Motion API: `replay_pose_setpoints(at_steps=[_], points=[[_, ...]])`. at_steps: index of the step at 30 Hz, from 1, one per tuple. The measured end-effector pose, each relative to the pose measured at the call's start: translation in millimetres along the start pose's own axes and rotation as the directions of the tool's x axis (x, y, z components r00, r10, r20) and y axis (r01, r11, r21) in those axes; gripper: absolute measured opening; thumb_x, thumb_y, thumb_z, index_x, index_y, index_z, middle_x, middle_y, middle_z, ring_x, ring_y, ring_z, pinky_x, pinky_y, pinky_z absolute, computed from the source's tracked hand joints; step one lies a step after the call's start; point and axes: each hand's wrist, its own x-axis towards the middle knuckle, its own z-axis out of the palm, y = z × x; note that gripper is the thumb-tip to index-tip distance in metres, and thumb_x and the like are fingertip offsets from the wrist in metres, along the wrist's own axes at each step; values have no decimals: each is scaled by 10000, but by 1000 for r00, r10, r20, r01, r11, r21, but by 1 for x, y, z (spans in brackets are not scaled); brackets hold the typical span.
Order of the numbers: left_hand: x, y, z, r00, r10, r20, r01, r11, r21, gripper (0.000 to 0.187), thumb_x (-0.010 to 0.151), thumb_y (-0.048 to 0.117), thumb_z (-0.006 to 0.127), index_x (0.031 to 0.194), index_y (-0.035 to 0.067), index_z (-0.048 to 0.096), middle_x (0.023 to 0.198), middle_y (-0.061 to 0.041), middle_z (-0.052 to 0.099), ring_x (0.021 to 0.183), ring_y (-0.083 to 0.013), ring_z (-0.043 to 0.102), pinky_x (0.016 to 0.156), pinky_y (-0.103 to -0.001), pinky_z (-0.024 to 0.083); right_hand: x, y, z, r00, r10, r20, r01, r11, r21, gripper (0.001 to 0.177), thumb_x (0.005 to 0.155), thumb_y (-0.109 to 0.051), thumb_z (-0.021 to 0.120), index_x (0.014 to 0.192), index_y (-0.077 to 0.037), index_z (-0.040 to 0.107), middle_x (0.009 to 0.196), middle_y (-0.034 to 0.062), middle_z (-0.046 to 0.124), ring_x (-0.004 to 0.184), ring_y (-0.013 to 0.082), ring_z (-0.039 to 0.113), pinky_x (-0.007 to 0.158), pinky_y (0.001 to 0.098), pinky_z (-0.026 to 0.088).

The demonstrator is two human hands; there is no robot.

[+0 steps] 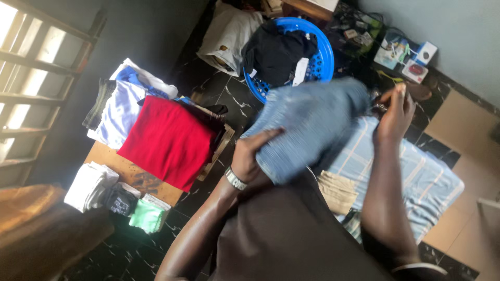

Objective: The person folds a red t-shirt, a pair of jeans, and a pair of black shorts by hand. Each item is smoothed, folded into a compact rectangle, and placed on a growing stack on a wooden stool.

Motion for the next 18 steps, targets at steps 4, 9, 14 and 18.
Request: replay_pose_setpoints(at_steps=[4,9,14,18], points=[[-8,26,3,942,139,305,-165,984,61,449,859,185,729,1298,110,669,1278,-137,717,1198,-314,696,1027,-399,560,20,53,-19,629,247,737,131,901,-415,268,1015,-326,560,1099,-117,706,1058,27,697,935,164,676,783,306,546],[-18,48,20,862,187,471,-238,970,50,449,886,78,577,1318,136,683,1299,-106,697,1217,-302,664,1090,-429,513,-43,145,-7,165,880,446,-664,433,-610,813,939,-702,450,1221,15,710,1189,145,752,1060,252,708,910,406,568],[-30,49,20,871,185,456,-229,973,42,388,898,104,570,1265,119,692,1246,-104,702,1166,-318,670,1055,-433,514,-85,154,10,271,742,613,-370,668,-646,697,848,-478,746,1303,32,613,1249,169,704,1169,266,658,1008,388,514],[-36,47,17,889,160,428,-240,961,139,397,909,92,556,1275,146,700,1251,-70,710,1192,-277,666,1130,-438,474,-86,119,32,440,535,721,-33,812,-583,670,844,-412,771,1351,6,639,1274,155,716,1159,241,646,1042,369,478]])
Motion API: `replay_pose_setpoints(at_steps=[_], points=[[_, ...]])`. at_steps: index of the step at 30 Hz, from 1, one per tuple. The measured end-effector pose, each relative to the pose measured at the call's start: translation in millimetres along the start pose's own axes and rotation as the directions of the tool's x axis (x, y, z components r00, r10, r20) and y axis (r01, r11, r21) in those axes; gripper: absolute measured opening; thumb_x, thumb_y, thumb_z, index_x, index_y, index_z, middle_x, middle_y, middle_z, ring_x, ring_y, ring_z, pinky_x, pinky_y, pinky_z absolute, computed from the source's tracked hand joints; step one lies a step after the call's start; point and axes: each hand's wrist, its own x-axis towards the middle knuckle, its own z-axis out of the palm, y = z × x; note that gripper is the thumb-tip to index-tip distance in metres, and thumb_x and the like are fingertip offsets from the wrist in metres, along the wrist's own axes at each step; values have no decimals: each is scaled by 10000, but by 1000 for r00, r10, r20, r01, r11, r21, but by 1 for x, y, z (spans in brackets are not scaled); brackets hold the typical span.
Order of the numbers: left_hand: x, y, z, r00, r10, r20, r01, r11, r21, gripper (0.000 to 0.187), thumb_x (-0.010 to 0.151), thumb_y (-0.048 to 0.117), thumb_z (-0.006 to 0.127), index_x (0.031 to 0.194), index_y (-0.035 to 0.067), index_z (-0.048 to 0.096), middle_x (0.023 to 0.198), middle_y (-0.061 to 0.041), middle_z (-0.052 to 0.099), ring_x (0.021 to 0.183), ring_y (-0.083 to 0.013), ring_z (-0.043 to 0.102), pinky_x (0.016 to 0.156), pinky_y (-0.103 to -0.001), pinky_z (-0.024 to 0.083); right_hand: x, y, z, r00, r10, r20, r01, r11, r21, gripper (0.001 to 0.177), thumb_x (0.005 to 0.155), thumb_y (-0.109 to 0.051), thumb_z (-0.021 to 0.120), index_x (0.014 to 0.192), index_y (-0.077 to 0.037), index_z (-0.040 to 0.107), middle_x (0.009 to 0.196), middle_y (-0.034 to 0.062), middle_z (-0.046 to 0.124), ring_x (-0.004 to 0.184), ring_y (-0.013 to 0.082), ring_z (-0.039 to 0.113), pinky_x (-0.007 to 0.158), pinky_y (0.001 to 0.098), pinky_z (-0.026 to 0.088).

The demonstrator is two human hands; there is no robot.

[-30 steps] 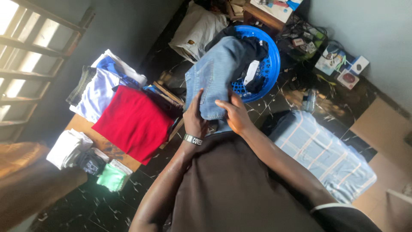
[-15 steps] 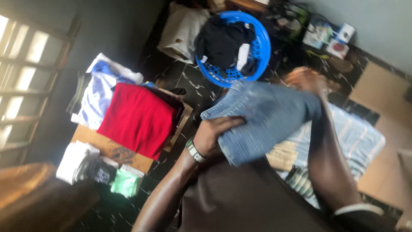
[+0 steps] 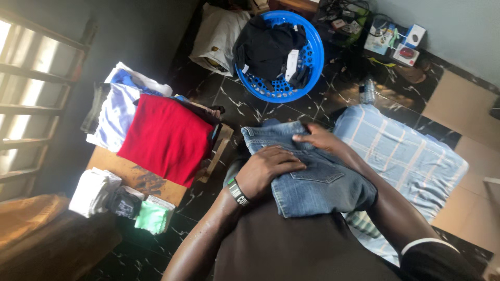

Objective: The person folds a red t-shirt, a pair of jeans, and a pair of black shorts by hand. Each item is smoothed, folded into a compact rectangle, and placed on a growing stack on a wooden stool.

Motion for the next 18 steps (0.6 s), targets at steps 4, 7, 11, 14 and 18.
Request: replay_pose_setpoints(at_steps=[4,7,11,14,18], points=[[2,-11,-15,1000,-23,-2,23,995,93,437,907,110,542,1308,183,699,1285,-43,706,1251,-251,621,1156,-453,429,-2,-55,-22,981,-94,-168,123,977,174,645,869,-333,789,1398,-52,549,1324,80,640,1219,196,578,1057,360,442],[-5,-13,-14,996,-86,-17,88,975,205,412,907,149,550,1263,237,740,1288,2,699,1325,-268,552,1175,-521,373,-11,-86,-44,965,-26,-260,106,949,297,553,866,-272,797,1343,-70,603,1234,53,669,1147,190,599,1020,366,474],[-8,-23,-1,957,-110,-270,218,884,414,329,852,212,573,1030,362,806,1452,-16,548,1440,-362,368,1191,-660,229,-22,-119,-74,922,-164,-351,319,836,446,485,882,-186,824,1314,-90,625,1174,-9,647,1122,137,583,1020,326,461],[-18,-36,13,885,-197,-422,331,904,272,321,915,195,553,1088,292,806,1640,-138,328,1535,-474,177,1256,-549,261,-40,-132,-84,880,-222,-420,433,740,514,437,863,-134,842,1249,-121,638,1104,-33,654,1062,118,590,969,314,478],[-26,-57,31,772,-236,-591,360,927,101,471,827,70,711,1253,270,704,1670,-219,250,1546,-422,265,1226,-532,322,-70,-160,-95,755,-362,-547,609,698,377,518,778,-127,880,1234,-151,636,1033,-91,609,988,61,557,902,236,439]])
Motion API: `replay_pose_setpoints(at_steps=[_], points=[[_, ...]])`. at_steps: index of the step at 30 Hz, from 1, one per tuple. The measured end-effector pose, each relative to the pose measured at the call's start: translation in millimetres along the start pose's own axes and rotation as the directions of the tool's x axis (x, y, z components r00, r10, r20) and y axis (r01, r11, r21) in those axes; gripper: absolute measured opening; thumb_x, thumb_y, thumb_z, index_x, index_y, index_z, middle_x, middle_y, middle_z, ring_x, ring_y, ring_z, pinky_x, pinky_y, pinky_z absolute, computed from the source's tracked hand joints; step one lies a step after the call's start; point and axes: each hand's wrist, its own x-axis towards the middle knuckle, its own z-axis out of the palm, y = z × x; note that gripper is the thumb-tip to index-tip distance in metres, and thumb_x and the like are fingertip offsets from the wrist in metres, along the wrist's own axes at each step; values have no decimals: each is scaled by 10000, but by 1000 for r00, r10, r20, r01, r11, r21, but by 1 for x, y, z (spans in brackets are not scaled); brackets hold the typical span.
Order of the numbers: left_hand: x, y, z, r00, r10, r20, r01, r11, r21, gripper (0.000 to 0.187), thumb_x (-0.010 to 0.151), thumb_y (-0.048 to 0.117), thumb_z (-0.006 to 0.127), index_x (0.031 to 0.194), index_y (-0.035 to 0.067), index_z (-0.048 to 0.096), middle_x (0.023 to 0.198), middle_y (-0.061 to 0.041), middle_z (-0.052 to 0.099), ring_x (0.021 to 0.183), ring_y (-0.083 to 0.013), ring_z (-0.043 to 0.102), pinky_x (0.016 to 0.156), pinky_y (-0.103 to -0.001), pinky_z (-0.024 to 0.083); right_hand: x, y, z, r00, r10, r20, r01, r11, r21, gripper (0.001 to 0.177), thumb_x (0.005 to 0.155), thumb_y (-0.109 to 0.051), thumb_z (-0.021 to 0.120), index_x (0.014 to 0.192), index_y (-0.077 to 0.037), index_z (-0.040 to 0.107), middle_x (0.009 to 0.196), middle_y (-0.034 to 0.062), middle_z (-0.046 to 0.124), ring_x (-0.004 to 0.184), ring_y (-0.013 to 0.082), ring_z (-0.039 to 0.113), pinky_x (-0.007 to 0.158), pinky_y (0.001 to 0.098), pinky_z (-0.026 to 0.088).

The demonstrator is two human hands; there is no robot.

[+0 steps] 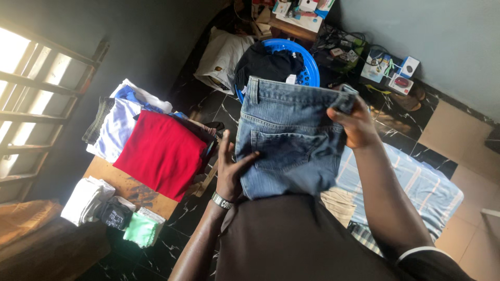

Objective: The person folds a red t-shirt, a pair of jeans, and a pair of black shorts by hand. Each item is smoothed, folded into a compact rectangle, and placed on a growing stack on a wooden stool.

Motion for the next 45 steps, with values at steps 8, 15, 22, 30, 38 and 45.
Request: replay_pose_setpoints(at_steps=[8,15,22,30,38,45], points=[[-7,-20,0,849,-305,432,529,507,-681,1220,771,-163,694,1685,186,-35,1618,-208,352,1392,-284,518,1022,-420,533,-17,-63,32,966,-166,199,172,985,-10,470,762,-176,933,1069,-85,589,900,-51,562,875,51,489,802,222,357],[38,-42,-38,791,-338,509,610,387,-691,953,776,51,883,1565,3,351,1364,-137,620,1247,-242,621,1031,-371,554,-19,-79,49,924,-171,341,109,975,194,473,771,-138,944,1056,-47,577,955,60,673,907,137,678,820,273,537],[74,-3,-85,817,-126,562,566,359,-742,713,758,79,914,1338,-9,508,1226,-126,702,1108,-231,725,958,-406,617,-23,-97,58,777,-319,543,197,942,271,454,855,-255,878,1133,18,644,1031,229,779,920,300,800,810,399,649],[98,46,-83,926,-263,271,377,589,-715,328,870,127,792,1137,-41,702,996,-97,736,882,-146,708,796,-289,576,-46,-107,80,867,-298,400,241,952,187,298,955,-70,830,1137,33,618,1125,291,727,1131,384,729,962,464,613],[146,87,-84,996,37,83,23,787,-617,326,910,184,777,1119,-44,676,1036,-33,672,965,-111,637,892,-266,515,-31,-62,35,953,-222,206,226,974,7,632,820,19,857,1384,6,572,1270,124,681,1173,230,668,1010,401,582],[174,124,-114,935,-94,341,317,648,-692,356,820,28,722,1162,-22,637,989,-28,740,891,-92,699,821,-249,583,-41,-49,36,951,-273,148,252,956,150,646,842,61,831,1431,-18,578,1396,121,661,1302,251,639,1123,419,544]])
